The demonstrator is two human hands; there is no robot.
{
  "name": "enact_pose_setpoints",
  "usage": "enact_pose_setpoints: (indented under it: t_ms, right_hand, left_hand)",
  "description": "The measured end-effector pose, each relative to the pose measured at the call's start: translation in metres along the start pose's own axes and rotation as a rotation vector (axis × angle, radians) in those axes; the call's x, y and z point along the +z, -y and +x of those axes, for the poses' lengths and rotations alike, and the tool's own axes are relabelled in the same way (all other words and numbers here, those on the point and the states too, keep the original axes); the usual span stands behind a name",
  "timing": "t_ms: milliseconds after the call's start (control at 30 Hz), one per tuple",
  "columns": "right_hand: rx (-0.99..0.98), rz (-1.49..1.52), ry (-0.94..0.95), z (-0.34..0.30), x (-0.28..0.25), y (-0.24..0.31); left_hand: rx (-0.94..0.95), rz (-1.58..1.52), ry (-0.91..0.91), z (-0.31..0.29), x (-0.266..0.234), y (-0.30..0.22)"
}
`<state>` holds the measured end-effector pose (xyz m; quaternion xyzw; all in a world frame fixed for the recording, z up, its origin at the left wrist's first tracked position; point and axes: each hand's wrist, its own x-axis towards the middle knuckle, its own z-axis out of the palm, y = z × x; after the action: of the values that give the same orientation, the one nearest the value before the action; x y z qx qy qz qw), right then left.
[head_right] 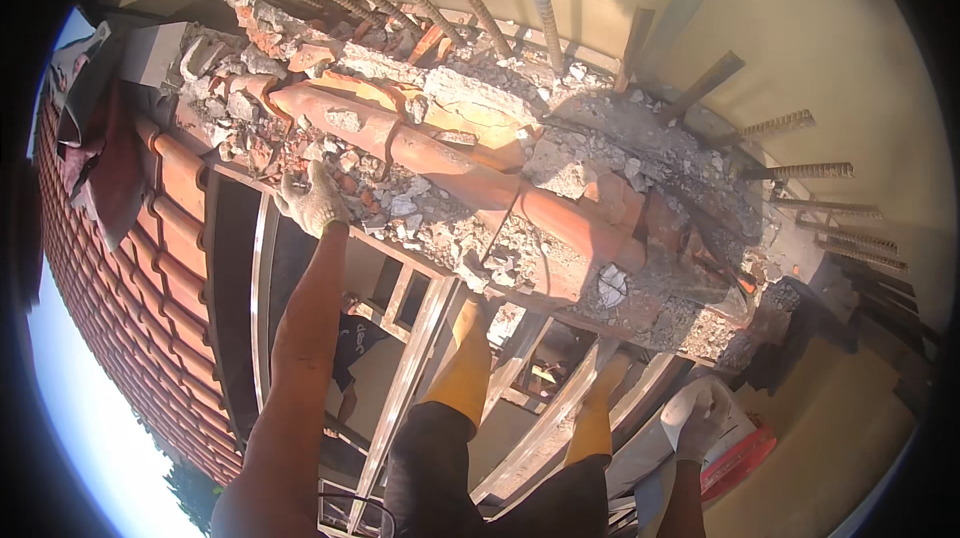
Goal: The person removes concrete and brick debris from a damaged roof edge, using a hammer to break apart stuck pieces and passing the debris in a bucket to a person below.
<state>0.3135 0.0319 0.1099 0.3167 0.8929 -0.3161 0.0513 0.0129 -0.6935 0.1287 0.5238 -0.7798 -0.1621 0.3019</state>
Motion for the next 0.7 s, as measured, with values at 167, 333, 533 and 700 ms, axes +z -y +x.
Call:
enact_pose_setpoints:
  t_ms: [167, 333, 533, 700]
  right_hand:
    - [-0.863, 0.283, 0.391, 0.022, 0.213, 0.412]
    - [-1.259, 0.186, 0.502, 0.04, 0.382, 0.68]
    - [-1.144, -0.422, 0.533, 0.002, 0.452, 0.825]
    - [-1.114, -0.35, 0.681, 0.039, 0.477, 0.837]
  left_hand:
    - [-0.045, -0.149, -0.049, 0.006, -0.01, 0.026]
    - [-0.041, -0.121, -0.022, 0.001, -0.006, 0.014]
    - [-0.055, -0.118, 0.013, 0.009, -0.008, 0.017]
    - [-0.112, -0.101, 0.061, 0.015, -0.013, 0.013]
